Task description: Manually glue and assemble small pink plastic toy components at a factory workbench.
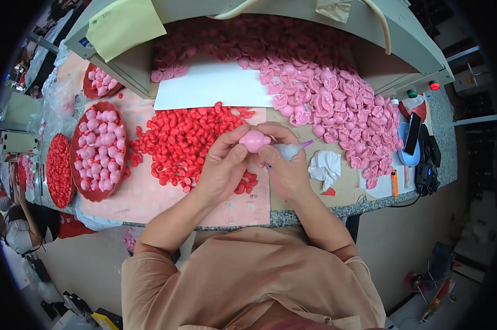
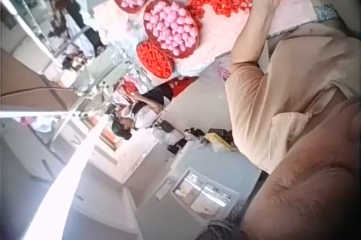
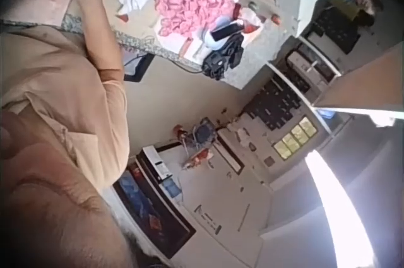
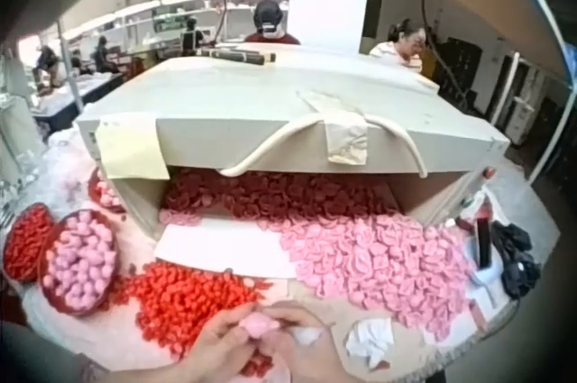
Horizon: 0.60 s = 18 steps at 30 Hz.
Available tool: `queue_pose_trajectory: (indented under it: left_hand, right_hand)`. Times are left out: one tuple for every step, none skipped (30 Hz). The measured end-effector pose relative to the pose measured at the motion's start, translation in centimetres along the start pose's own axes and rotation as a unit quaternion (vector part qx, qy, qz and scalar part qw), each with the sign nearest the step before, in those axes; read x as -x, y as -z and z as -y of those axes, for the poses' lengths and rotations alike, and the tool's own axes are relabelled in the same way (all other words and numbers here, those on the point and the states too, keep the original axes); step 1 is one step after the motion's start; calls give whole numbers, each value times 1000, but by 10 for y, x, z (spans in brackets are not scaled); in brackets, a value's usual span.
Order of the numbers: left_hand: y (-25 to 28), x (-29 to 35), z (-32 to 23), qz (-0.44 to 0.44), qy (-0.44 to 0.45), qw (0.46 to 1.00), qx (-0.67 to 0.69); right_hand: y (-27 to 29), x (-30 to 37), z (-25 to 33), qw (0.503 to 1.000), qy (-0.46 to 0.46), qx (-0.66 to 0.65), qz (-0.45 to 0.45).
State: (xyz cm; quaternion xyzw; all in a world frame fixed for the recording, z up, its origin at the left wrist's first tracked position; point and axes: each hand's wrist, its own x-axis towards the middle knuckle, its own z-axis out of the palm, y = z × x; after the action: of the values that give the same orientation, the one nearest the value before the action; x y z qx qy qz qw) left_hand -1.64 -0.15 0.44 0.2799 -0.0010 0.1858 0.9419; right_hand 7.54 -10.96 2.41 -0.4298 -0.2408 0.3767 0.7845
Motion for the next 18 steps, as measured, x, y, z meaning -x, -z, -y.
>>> queue_pose_trajectory:
  left_hand:
    - [3, -1, 1, -12, -3, 1000, 0]
    - [4, -1, 4, -22, -1, 1000, 4]
    - [3, -1, 6, -12, 4, 1000, 8]
    - [2, 0, 8, -18, -10, 1000, -7]
    - [1, -1, 11, -17, -21, 999, -18]
    - [-1, -2, 13, -37, -33, 997, -65]
    - [-5, -3, 10, -47, -40, 992, -106]
    - [-11, -10, 6, -25, 5, 990, -136]
    - [1, -6, 6, -53, 12, 983, -174]
    - [-9, -5, 4, -62, -10, 985, -164]
    - [-7, 0, 2, -77, -26, 984, -161]
    - [-4, 3, 1, -101, -46, 981, -162]
    - [-5, 2, 3, -94, -33, 981, -165]
    - [-6, 1, 3, -93, -24, 980, -173]
    - [-11, 2, 3, -61, -10, 981, -185]
    - [-9, 1, 7, -51, -2, 982, -184]
    - [-8, -2, 10, -48, -4, 981, -187]
    - [-8, -4, 14, -47, -7, 980, -191]
  right_hand:
    - [-1, -1, -3, 998, -16, -59, -5]
    - [-1, 1, -5, 993, -33, -115, -15]
    - [1, 2, -7, 994, -24, -109, -21]
    - [3, 3, -10, 993, -9, -121, -9]
    - [3, 3, -8, 992, 11, -128, 0]
    - [3, 2, -9, 994, 2, -111, -4]
    - [3, 0, -14, 996, -2, -90, -18]
    - [6, 0, -12, 997, -34, -58, -39]
    - [0, -2, -9, 996, -22, -73, -53]
    - [-3, -5, -14, 997, -9, -67, -48]
    - [-9, -5, -11, 996, 9, -80, -42]
    - [-12, -5, -7, 995, 23, -96, -28]
    - [-11, -3, -4, 995, 26, -88, -32]
    - [-9, 0, -3, 996, 23, -86, -30]
    - [-7, 1, -4, 996, 22, -85, -34]
    - [-4, 3, -5, 995, 30, -83, -43]
    - [-2, 3, -3, 995, 36, -79, -44]
    - [1, 4, -2, 995, 41, -76, -44]
